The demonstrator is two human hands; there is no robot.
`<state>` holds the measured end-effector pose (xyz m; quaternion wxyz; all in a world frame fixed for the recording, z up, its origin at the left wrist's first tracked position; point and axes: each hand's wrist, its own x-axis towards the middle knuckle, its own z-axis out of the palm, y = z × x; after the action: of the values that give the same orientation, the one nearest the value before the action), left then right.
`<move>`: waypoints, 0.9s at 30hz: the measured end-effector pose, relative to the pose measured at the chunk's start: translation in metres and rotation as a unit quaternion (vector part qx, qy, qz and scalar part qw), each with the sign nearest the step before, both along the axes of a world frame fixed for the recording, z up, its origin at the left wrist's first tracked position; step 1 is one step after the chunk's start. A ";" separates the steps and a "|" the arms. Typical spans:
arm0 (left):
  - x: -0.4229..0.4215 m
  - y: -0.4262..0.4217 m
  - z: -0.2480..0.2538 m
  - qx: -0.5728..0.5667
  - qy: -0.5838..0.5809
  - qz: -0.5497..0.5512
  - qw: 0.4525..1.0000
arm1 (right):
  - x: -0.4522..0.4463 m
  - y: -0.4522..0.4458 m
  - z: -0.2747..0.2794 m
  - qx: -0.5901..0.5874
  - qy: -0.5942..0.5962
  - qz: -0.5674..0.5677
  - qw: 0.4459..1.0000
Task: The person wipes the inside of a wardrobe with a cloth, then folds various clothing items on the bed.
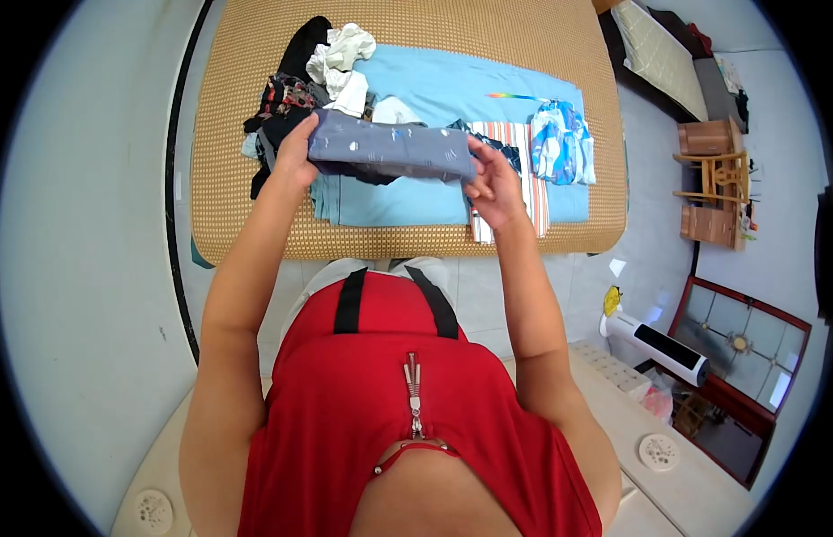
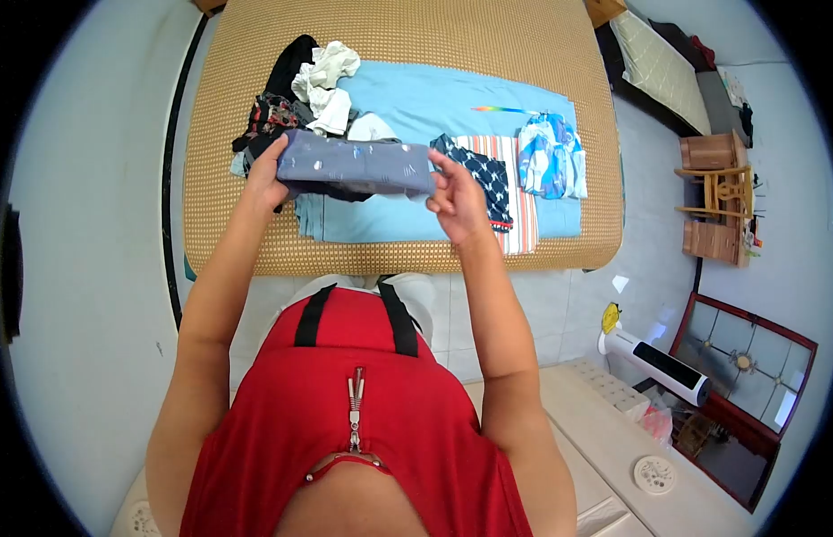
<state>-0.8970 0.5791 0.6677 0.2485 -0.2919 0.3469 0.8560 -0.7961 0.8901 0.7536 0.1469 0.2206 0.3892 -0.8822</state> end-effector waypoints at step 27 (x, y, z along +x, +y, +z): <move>0.113 0.016 0.026 -0.326 0.393 -0.606 0.610 | -0.003 0.014 -0.051 -0.043 -0.044 -0.149 0.987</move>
<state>-0.7838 0.5946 0.6936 0.4383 0.2878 0.7653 0.3734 -0.7987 0.9042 0.7024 0.0405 0.3081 0.3072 -0.8995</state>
